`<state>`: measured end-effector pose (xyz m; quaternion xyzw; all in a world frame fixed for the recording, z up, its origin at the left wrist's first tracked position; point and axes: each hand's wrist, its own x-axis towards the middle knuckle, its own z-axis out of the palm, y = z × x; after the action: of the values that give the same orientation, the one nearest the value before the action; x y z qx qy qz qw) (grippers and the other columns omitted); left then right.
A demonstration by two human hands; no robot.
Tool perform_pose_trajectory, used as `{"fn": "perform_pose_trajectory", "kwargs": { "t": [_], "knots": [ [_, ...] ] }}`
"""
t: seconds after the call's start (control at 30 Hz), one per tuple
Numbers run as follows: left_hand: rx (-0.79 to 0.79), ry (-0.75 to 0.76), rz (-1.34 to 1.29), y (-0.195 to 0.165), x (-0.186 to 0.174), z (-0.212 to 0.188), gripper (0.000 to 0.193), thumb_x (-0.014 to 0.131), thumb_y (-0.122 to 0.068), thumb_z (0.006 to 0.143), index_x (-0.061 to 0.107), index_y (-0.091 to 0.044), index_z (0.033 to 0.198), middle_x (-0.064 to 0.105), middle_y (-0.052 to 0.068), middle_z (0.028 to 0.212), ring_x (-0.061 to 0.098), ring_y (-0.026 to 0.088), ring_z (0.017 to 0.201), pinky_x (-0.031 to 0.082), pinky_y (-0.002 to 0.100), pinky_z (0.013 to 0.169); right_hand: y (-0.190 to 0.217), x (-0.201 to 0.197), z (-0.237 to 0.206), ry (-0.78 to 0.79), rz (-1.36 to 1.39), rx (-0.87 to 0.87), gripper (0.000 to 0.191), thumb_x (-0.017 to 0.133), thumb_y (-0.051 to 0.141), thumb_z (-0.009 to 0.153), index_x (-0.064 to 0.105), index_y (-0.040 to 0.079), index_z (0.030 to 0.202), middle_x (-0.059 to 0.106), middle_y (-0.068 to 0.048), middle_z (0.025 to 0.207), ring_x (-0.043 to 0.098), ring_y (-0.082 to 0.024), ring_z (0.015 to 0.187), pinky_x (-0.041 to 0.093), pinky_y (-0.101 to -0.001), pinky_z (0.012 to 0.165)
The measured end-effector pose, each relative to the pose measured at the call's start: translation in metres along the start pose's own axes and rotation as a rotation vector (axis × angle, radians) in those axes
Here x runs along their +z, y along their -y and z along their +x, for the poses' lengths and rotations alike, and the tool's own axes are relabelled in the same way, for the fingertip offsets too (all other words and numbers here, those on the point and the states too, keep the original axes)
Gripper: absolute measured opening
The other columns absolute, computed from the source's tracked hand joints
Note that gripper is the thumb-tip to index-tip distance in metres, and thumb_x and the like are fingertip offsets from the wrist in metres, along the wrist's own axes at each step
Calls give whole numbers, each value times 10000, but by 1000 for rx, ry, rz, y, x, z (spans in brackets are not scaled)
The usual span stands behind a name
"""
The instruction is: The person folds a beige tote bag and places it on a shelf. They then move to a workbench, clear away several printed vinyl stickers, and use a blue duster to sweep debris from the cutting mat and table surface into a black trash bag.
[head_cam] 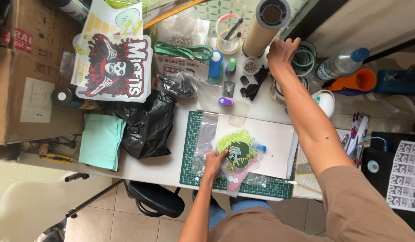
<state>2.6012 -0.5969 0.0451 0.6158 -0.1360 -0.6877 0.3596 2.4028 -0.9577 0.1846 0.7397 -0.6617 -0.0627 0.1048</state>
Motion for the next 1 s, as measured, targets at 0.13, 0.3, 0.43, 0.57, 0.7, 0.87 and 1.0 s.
{"fn": "perform_pose_trajectory", "kwargs": {
  "t": [0.13, 0.3, 0.43, 0.57, 0.7, 0.87, 1.0],
  "knots": [
    [-16, -4, 3, -1, 1, 0, 299, 738, -181, 907, 744, 46, 1101, 780, 96, 953, 711, 131, 760, 578, 283, 662, 5, 0, -2, -47, -185, -40, 104, 718, 115, 839, 801, 159, 796, 762, -71, 789, 654, -260, 933, 316, -452, 922],
    [-2, -15, 38, 0, 1, 0, 296, 748, -183, 909, 754, 59, 1079, 782, 102, 944, 711, 133, 754, 571, 277, 664, 2, -3, -11, 31, -131, -63, 108, 709, 89, 783, 799, 145, 802, 761, -73, 799, 621, -278, 993, 320, -462, 930],
    [-3, 16, 2, 0, 1, -2, 302, 743, -197, 912, 759, 63, 1065, 779, 99, 921, 704, 130, 726, 568, 282, 640, 0, -1, -35, -264, -100, -146, 148, 706, 133, 731, 779, 141, 860, 746, -63, 905, 595, -268, 1055, 349, -468, 937],
    [3, 22, 24, 0, 1, -2, 306, 757, -204, 905, 761, 57, 1065, 777, 93, 908, 697, 120, 710, 567, 286, 629, 13, 9, -85, -308, 10, -196, 28, 716, 130, 832, 742, 137, 822, 724, -85, 838, 668, -280, 962, 482, -519, 866],
    [18, 24, 86, -3, 3, -2, 309, 753, -225, 908, 762, 43, 1063, 765, 89, 891, 682, 125, 696, 552, 289, 615, 37, 22, -129, -39, 291, -108, 277, 771, 289, 825, 687, 107, 1017, 697, -142, 719, 716, -336, 640, 552, -462, 523],
    [-37, -22, 159, -6, 6, -5, 335, 764, -232, 902, 742, 72, 1041, 771, 127, 884, 704, 162, 696, 563, 305, 623, 47, 27, -145, 77, 414, -18, 442, 810, 348, 839, 603, 69, 1112, 661, -199, 1001, 732, -378, 803, 595, -467, 608],
    [-8, 15, 77, -6, 7, -7, 351, 764, -238, 879, 734, 58, 1065, 779, 110, 922, 713, 149, 728, 575, 300, 651, 41, 24, -146, 135, 529, 8, 496, 824, 324, 818, 580, -12, 1089, 619, -253, 1085, 723, -420, 855, 604, -494, 650]
  ]
}}
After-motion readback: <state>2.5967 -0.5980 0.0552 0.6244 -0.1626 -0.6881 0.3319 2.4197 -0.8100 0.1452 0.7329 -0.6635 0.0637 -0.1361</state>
